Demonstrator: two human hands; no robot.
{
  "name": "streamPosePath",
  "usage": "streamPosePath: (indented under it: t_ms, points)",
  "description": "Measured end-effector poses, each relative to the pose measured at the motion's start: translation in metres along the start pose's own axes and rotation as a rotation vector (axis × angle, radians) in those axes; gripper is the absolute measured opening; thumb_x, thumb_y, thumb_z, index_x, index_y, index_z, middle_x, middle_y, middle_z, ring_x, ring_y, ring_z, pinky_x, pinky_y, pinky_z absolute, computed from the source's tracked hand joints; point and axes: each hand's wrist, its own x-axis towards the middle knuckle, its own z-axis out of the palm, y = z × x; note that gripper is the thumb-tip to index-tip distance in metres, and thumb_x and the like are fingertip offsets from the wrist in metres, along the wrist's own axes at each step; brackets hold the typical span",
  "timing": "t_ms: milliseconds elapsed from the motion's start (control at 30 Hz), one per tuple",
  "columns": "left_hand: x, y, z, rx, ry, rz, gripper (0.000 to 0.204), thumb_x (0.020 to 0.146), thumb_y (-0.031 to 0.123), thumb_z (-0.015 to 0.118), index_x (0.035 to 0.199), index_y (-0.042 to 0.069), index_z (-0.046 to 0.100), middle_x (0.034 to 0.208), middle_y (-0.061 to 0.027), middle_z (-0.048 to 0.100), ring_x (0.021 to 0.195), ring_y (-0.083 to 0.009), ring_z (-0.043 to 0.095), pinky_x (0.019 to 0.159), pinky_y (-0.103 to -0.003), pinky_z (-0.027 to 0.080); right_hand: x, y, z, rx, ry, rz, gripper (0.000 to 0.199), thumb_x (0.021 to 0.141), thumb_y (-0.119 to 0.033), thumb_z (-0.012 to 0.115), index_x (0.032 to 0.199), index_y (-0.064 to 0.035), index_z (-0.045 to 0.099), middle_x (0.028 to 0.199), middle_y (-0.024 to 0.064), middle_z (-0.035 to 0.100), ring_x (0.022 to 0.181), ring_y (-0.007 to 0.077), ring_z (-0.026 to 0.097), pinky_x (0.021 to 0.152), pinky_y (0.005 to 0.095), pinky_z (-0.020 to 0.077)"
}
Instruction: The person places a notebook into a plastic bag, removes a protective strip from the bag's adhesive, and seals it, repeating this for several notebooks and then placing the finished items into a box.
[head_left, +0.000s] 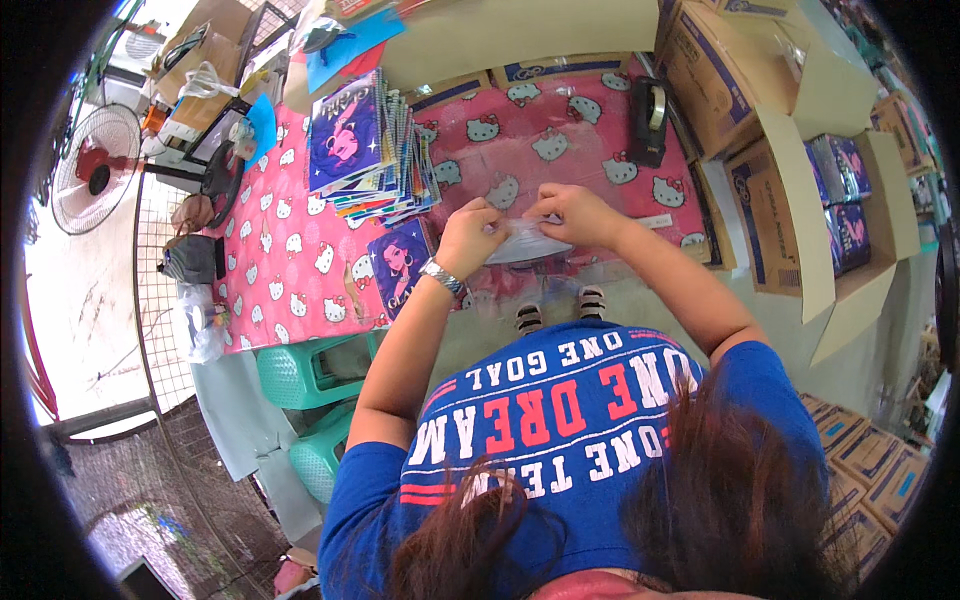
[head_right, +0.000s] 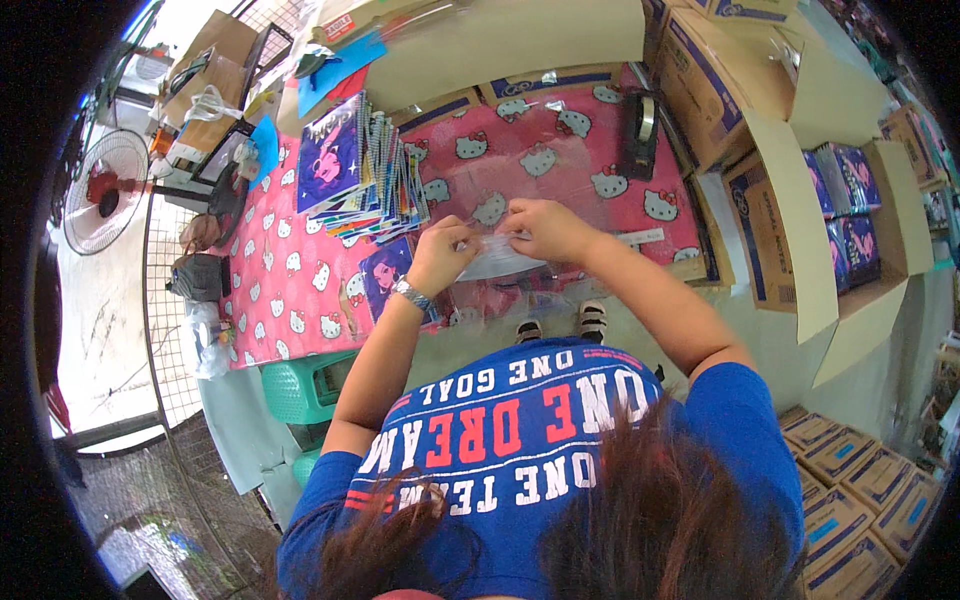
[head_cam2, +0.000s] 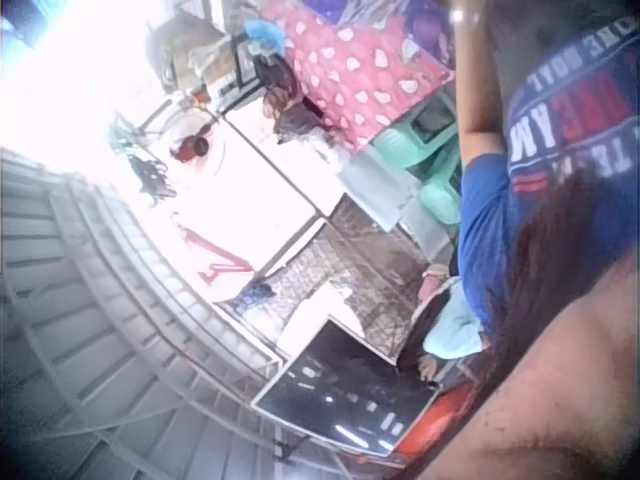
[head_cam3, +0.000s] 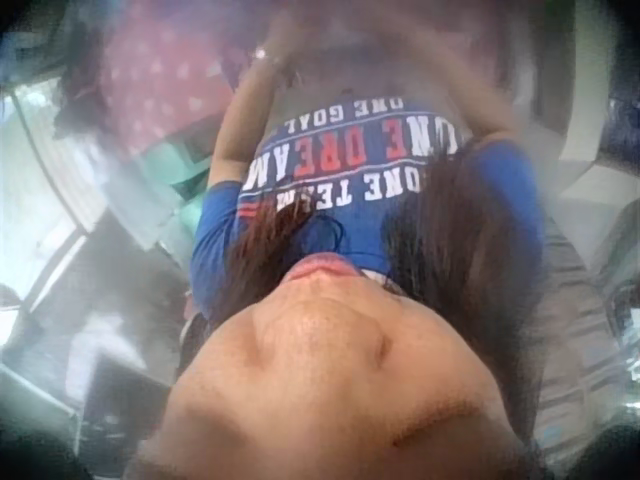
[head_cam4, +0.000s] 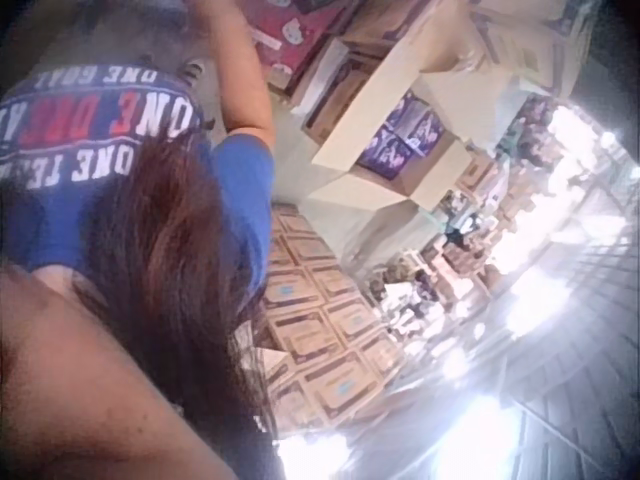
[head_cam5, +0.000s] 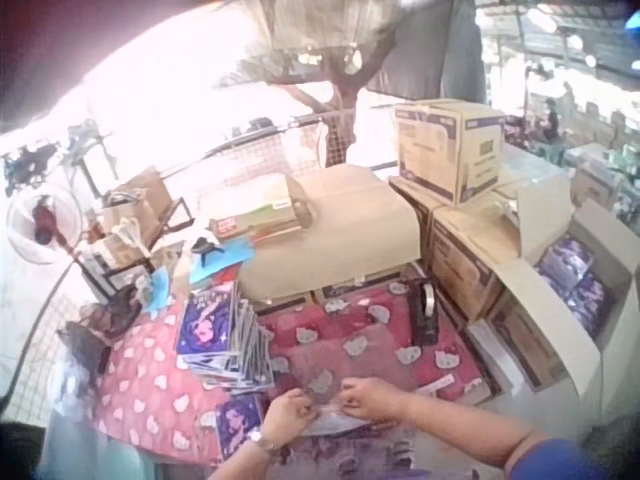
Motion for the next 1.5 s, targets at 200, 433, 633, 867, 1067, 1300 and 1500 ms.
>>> streamPosePath:
  t_ms: [200, 433, 633, 867, 1067, 1300, 1500]
  points:
    - [-0.042, -0.01, -0.011, -0.146, -0.106, 0.234, 0.048, 0.07, 0.017, 0.075, 0.113, 0.003, 0.061, 0.116, -0.0149, 0.055, 0.108, -0.0294, 0.052, 0.092, -0.035, 0.044, -0.034, -0.014, -0.019, 0.132, -0.09, -0.18, 0.046, 0.068, -0.015, 0.07, 0.112, -0.0069, 0.06, 0.094, 0.01, 0.058, 0.092, 0.0299, 0.056, 0.081, 0.0382, 0.0444]
    - [-0.035, -0.021, 0.03, 0.055, 0.198, 0.123, 0.027, 0.064, 0.011, 0.075, 0.09, 0.006, 0.068, 0.089, -0.0068, 0.066, 0.087, -0.0263, 0.06, 0.082, -0.035, 0.044, -0.022, -0.018, 0.024, -0.319, 0.02, 0.036, 0.02, 0.075, -0.029, 0.068, 0.087, -0.0139, 0.067, 0.094, 0.0071, 0.056, 0.089, 0.0235, 0.053, 0.084, 0.0399, 0.0351]
    - [-0.019, 0.005, 0.025, -0.066, 0.135, -0.317, 0.023, 0.064, 0.015, 0.075, 0.086, 0.011, 0.071, 0.08, -0.0043, 0.068, 0.08, -0.0255, 0.063, 0.078, -0.039, 0.042, 0.001, -0.007, 0.022, -0.306, 0.116, 0.113, 0.022, 0.084, -0.032, 0.061, 0.082, -0.0114, 0.068, 0.079, 0.007, 0.057, 0.085, 0.0219, 0.053, 0.083, 0.0383, 0.0349]
    - [-0.005, 0.012, 0.006, 0.441, -0.007, -0.412, 0.042, 0.056, 0.03, 0.08, 0.094, 0.014, 0.073, 0.09, -0.0085, 0.066, 0.093, -0.0295, 0.06, 0.078, -0.039, 0.044, -0.005, 0.158, -0.066, 0.099, 0.967, 0.659, 0.031, 0.083, -0.033, 0.06, 0.092, -0.0043, 0.067, 0.08, 0.0201, 0.067, 0.071, 0.038, 0.064, 0.067, 0.0433, 0.0493]
    - [0.004, -0.03, 0.017, -0.257, 0.08, -0.437, 0.03, 0.061, 0.014, 0.082, 0.085, 0.002, 0.072, 0.099, -0.0077, 0.059, 0.093, -0.0222, 0.057, 0.079, -0.034, 0.046, -0.053, 0.248, -0.064, 1.018, 1.002, 0.917, 0.022, 0.088, -0.024, 0.063, 0.096, -0.0045, 0.059, 0.077, 0.002, 0.054, 0.065, 0.0151, 0.051, 0.069, 0.0315, 0.0531]
    - [-0.012, -0.027, 0.04, -0.994, 0.247, -0.697, 0.011, 0.077, 0.006, 0.071, 0.086, 0.002, 0.069, 0.077, -0.004, 0.066, 0.068, -0.0134, 0.059, 0.063, -0.028, 0.048, -0.062, 0.203, -0.017, 1.365, 1.245, 0.625, 0.007, 0.091, -0.006, 0.054, 0.097, -0.0032, 0.051, 0.077, 0.0027, 0.049, 0.068, 0.0115, 0.047, 0.067, 0.0283, 0.052]
    - [-0.008, -0.031, 0.045, -0.986, 0.244, -0.698, 0.015, 0.079, 0.008, 0.069, 0.093, 0.002, 0.067, 0.083, -0.0035, 0.066, 0.073, -0.0119, 0.058, 0.069, -0.026, 0.046, 0.01, 0.177, -0.002, 1.628, 0.285, 0.599, 0.003, 0.093, -0.011, 0.049, 0.095, -0.0092, 0.05, 0.072, -0.002, 0.046, 0.057, 0.0083, 0.04, 0.047, 0.0214, 0.0322]
